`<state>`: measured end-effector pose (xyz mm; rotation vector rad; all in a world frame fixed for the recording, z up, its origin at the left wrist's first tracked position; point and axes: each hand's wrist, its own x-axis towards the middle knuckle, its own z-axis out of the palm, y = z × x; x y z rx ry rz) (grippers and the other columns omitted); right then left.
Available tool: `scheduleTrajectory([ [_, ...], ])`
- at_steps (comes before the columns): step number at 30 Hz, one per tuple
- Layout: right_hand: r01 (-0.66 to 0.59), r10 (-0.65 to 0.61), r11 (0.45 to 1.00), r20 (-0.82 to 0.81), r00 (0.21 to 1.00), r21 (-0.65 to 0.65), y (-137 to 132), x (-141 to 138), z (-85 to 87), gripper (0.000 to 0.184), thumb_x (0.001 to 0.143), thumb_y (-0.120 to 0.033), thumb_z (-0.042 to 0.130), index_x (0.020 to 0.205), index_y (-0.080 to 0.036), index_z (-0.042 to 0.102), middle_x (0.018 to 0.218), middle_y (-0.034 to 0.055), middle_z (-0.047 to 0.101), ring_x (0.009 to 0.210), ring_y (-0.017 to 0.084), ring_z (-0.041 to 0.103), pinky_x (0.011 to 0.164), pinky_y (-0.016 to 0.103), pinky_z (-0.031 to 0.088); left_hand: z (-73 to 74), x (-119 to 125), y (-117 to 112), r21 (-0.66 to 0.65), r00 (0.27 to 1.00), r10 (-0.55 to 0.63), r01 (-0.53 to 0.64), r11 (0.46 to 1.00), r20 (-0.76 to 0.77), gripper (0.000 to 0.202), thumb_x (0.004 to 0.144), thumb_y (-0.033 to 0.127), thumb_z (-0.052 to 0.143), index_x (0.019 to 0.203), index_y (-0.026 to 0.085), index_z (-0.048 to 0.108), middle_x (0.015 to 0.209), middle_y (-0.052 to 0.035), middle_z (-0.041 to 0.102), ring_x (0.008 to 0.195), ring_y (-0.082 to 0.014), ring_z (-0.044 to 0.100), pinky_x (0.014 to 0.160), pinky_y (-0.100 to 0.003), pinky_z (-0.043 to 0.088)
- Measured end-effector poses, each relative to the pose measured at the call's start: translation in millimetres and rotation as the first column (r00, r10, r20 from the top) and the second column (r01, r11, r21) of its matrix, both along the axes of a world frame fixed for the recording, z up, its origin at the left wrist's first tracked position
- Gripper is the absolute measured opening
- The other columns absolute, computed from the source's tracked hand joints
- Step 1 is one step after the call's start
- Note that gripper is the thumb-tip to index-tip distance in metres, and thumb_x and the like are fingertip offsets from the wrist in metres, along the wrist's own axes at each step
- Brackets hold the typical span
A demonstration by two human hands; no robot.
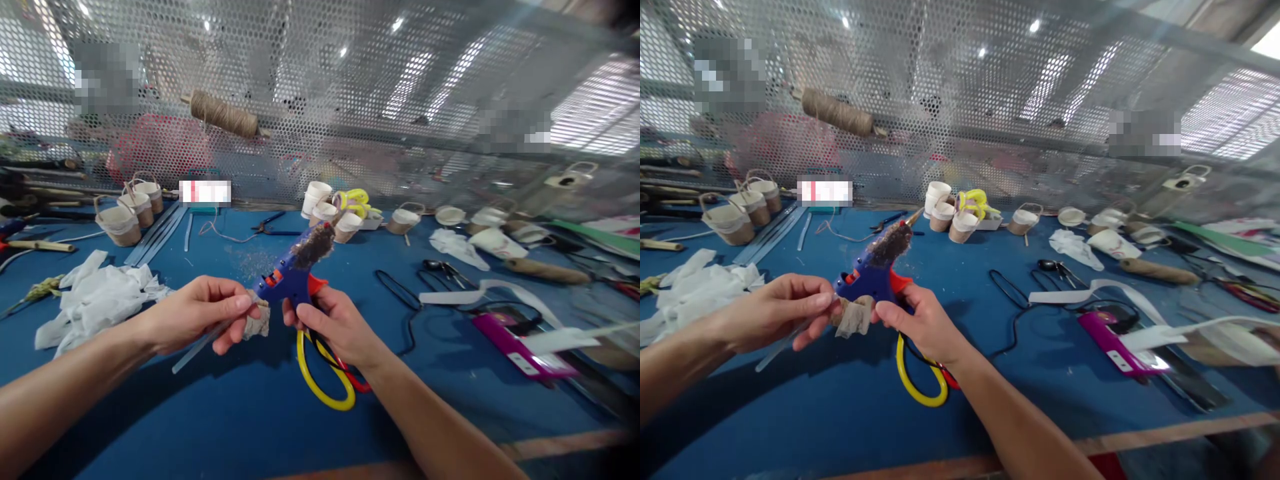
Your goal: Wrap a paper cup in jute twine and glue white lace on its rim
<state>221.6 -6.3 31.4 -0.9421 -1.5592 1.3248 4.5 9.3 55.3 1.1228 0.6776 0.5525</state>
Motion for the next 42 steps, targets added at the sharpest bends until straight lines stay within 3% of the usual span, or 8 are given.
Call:
scheduleTrajectory([
  [14,-0.011,0.007,0.999,0.068,0.998,0.046,0,-1,-0.7,0.025,0.078,-0.042,0.06,0.077,-0.017,0.064,0.067,0.0033,0.062,0.055,0.011,0.049,0.053,0.025,0.039,-1.0,4,-3,0.063,0.991,0.134,-0.134,0.989,-0.008,0.03,0.066,0.036,0.072,0.065,0.013,0.053,0.052,0.0022,0.057,0.041,-0.0059,0.05,0.042,-0.019,0.037],
  [23,-0.013,0.012,0.999,-0.014,1.0,-0.035,0,-1,-3.2,0.026,0.076,-0.042,0.063,0.081,-0.017,0.062,0.066,0.0023,0.062,0.055,0.011,0.049,0.052,0.025,0.039,3.5,-3,1,0.039,0.999,-0.015,0.016,0.999,-0.033,0.026,0.08,0.037,0.059,0.074,0.012,0.062,0.065,-0.0031,0.064,0.053,-0.0087,0.057,0.054,-0.022,0.046],
  [35,-0.032,0.028,0.997,-0.047,0.999,-0.074,1,-2,-5.5,0.024,0.077,-0.041,0.061,0.079,-0.017,0.06,0.065,0.0013,0.061,0.053,0.01,0.049,0.051,0.024,0.036,2.4,5,-5,-0.018,0.991,0.121,-0.12,0.993,0.054,0.028,0.069,0.037,0.07,0.063,0.012,0.059,0.058,-0.0001,0.061,0.047,-0.0073,0.055,0.05,-0.021,0.044],
  [38,-0.018,0.018,0.997,0.009,1.0,-0.08,1,-3,-2.2,0.025,0.078,-0.042,0.059,0.079,-0.017,0.059,0.067,0.0018,0.061,0.054,0.01,0.049,0.052,0.025,0.038,1.7,6,-4,-0.022,0.99,0.128,-0.127,0.992,0.06,0.028,0.069,0.038,0.07,0.065,0.012,0.059,0.059,-0.0004,0.061,0.048,-0.0077,0.055,0.05,-0.021,0.045],
  [42,0.12,-0.115,0.993,0.249,0.962,-0.008,2,-8,2.8,0.021,0.072,-0.035,0.065,0.083,-0.018,0.059,0.076,0.0028,0.064,0.065,0.015,0.055,0.062,0.03,0.043,-1.5,9,-4,0.003,0.99,0.138,-0.138,0.99,0.034,0.029,0.072,0.04,0.067,0.07,0.012,0.058,0.061,-0.0002,0.061,0.05,-0.0081,0.055,0.052,-0.022,0.045],
])
